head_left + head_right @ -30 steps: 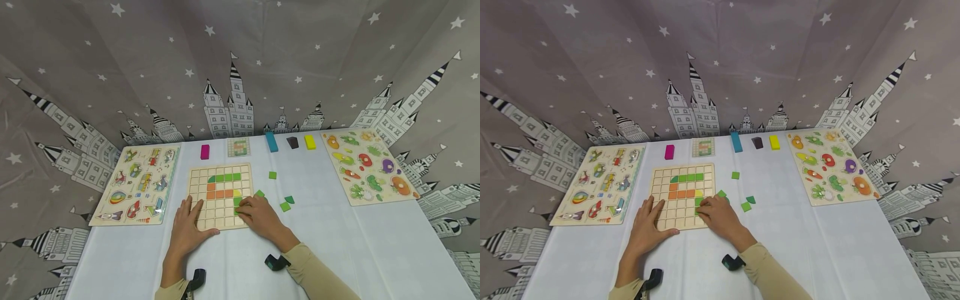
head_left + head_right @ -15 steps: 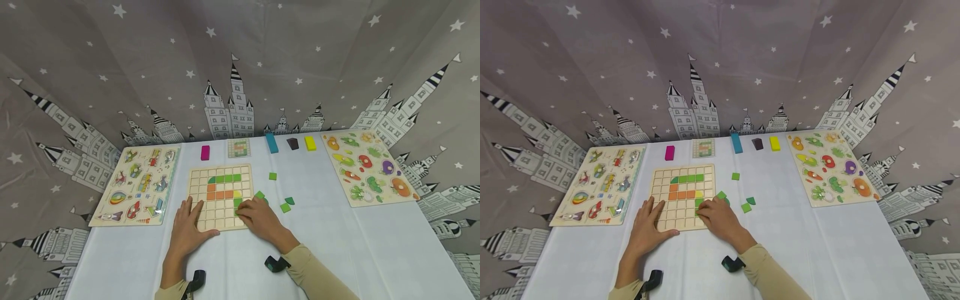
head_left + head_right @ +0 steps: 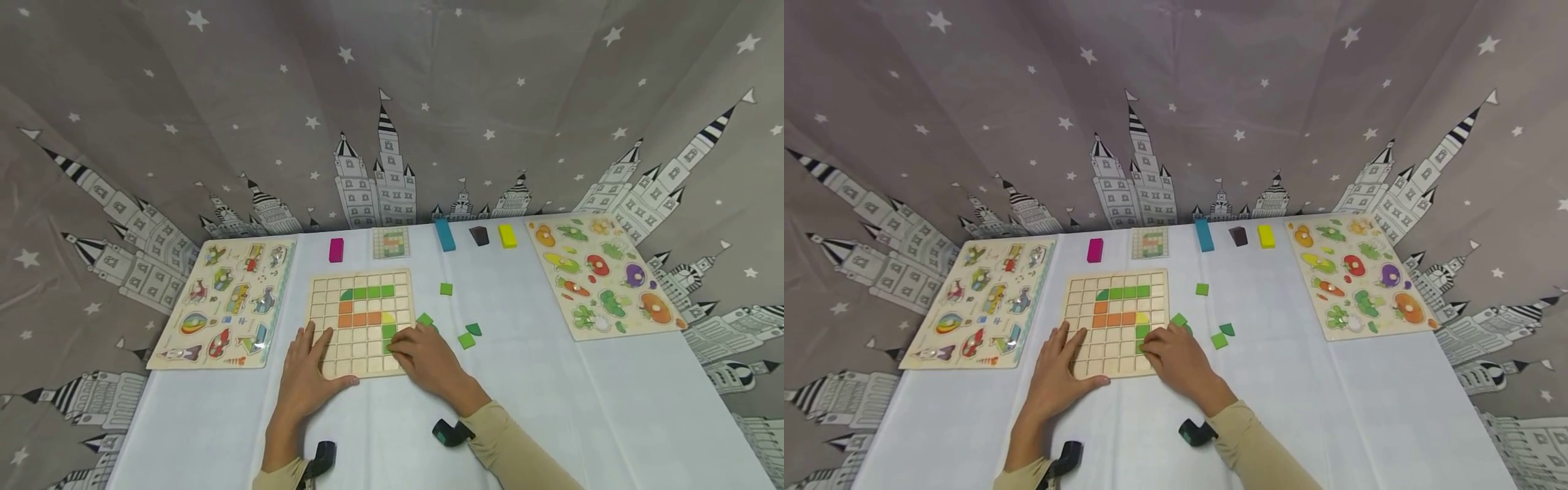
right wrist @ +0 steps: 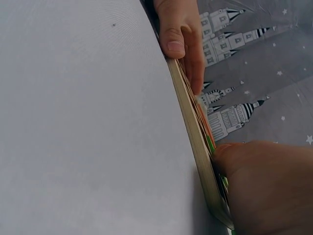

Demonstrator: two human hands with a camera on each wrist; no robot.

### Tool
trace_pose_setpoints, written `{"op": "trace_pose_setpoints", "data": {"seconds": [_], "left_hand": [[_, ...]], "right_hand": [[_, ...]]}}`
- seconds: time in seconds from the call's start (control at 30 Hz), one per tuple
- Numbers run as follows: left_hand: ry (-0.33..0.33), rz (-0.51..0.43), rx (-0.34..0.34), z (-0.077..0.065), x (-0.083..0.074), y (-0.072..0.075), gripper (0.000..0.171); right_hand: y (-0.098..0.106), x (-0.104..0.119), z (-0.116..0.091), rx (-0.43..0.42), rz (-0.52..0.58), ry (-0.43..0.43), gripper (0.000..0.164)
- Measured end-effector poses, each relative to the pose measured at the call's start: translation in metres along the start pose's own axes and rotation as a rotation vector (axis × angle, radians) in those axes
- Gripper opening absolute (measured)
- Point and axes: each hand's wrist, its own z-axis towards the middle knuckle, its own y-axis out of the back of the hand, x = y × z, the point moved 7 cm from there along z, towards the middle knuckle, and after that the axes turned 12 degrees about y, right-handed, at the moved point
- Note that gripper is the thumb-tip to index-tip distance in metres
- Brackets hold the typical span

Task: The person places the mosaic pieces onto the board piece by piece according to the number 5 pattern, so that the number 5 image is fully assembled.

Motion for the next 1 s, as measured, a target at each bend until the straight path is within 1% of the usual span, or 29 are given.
{"op": "trace_pose_setpoints", "data": {"seconds": [0.23,0.4,0.5,0.6,0.73,0.83,1.0], "left_hand": [[-0.013,0.008,-0.019,0.001,-0.001,-0.001,0.118],[-0.005,0.006,-0.004,0.000,-0.001,0.001,0.119],[0.003,0.010,0.001,0.000,-0.001,0.001,0.119],[0.006,0.010,0.004,0.000,-0.001,0.000,0.119],[-0.006,0.008,-0.001,0.000,-0.001,0.001,0.119],[-0.011,0.009,-0.006,0.001,-0.002,0.001,0.119],[-0.009,0.008,-0.004,0.000,-0.002,0.001,0.119]], "right_hand": [[0.004,-0.001,-0.002,-0.005,0.003,-0.013,0.015],[0.006,-0.001,-0.003,0.017,0.003,-0.022,0.016],[0.009,-0.002,-0.006,-0.006,-0.003,-0.007,0.015],[0.010,-0.007,-0.012,-0.039,-0.008,-0.005,0.015],[0.014,-0.022,-0.025,-0.078,-0.004,-0.057,0.016],[0.023,-0.033,-0.036,-0.109,0.002,-0.111,0.018],[0.044,-0.050,-0.059,-0.186,0.023,-0.173,0.020]]}}
